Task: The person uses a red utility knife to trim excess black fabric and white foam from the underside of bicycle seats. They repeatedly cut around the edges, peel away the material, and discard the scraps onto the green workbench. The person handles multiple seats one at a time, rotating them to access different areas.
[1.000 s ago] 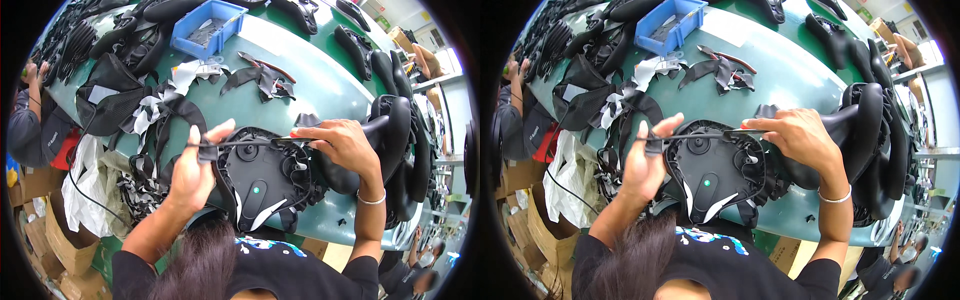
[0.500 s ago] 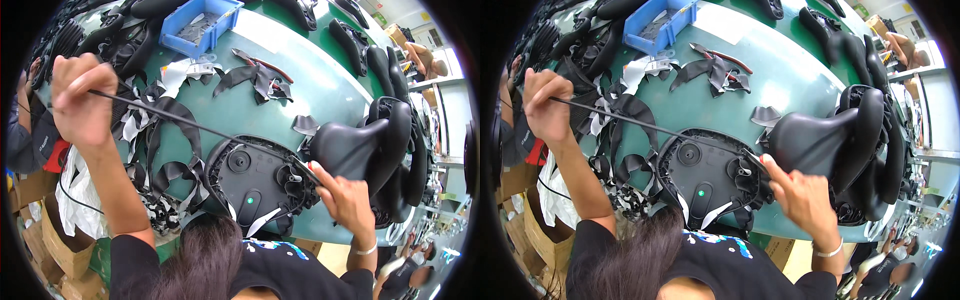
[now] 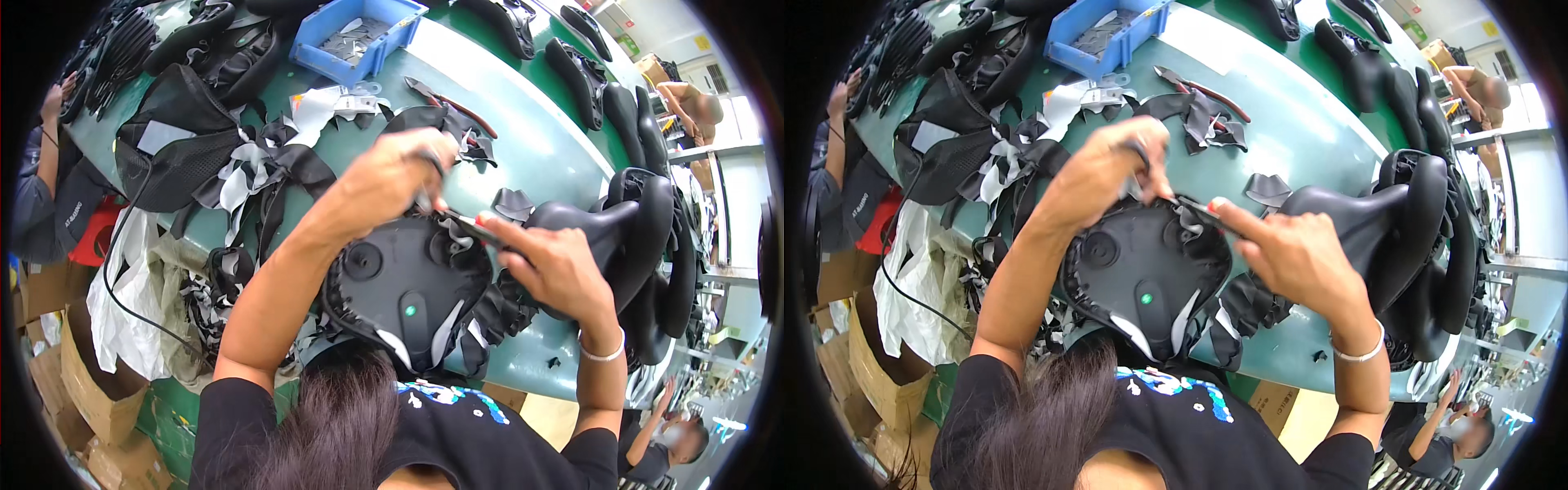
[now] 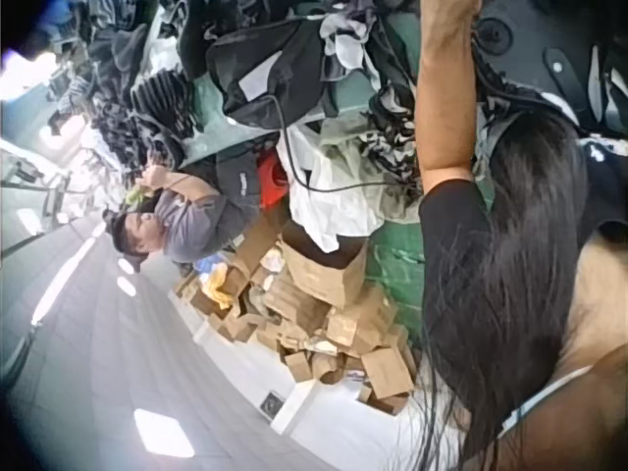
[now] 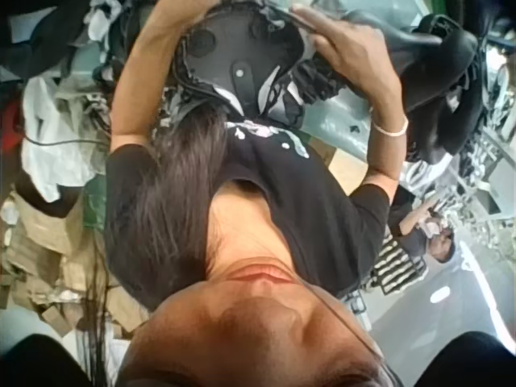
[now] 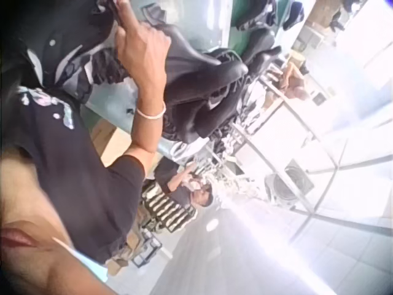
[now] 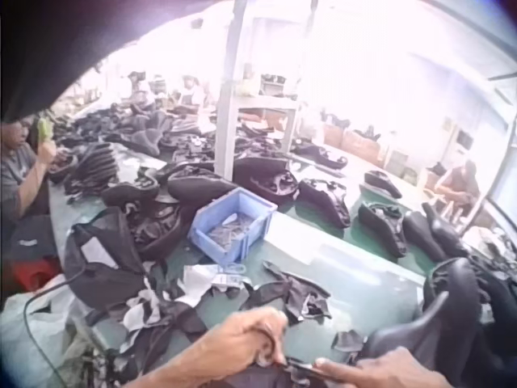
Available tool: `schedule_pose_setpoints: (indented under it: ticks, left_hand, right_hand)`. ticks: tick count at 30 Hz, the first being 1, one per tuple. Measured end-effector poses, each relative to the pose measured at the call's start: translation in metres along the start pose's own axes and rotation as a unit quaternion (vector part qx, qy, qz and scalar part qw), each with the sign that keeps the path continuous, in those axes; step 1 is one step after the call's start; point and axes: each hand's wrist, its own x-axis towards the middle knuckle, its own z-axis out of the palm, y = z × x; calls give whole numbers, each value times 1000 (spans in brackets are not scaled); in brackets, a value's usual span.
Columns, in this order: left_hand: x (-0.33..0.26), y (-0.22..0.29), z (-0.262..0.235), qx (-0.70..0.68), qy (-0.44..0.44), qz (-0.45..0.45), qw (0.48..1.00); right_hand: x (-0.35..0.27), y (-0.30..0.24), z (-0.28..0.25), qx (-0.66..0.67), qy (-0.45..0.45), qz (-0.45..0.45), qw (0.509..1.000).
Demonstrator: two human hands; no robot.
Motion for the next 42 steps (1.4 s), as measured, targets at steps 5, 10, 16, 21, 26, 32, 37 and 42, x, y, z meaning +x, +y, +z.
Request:
schedule_pose_setpoints:
  ticks: [5,10,16,21,26,32,37,42]
  left_hand:
    - [9,49,-2,-106,214,97,966]
    - [-3,93,-12,-170,164,357,904]
    - [-26,41,-25,509,334,192,769]
    - [-18,-6,-43,406,-79,-150,898]
    - [59,48,-27,-17,330,-18,944]
    - [59,17,3,435,-442,28,784]
    - [66,33,-15,328,-219,-69,916]
    - [110,-13,0,362,-28,-22,932]
  right_hand:
    - [-48,-34,25,-28,2,64,998]
    - [-100,-84,68,187,124,206,952]
    - [-98,-98,95,542,245,349,725]
    - [-49,-18,56,317,388,187,845]
    - [33,103,-30,465,434,257,728]
    - [133,318,-7,156,446,361,804]
    - [144,354,24,130,312,447,828]
    - [146,273,-24,419,372,310,768]
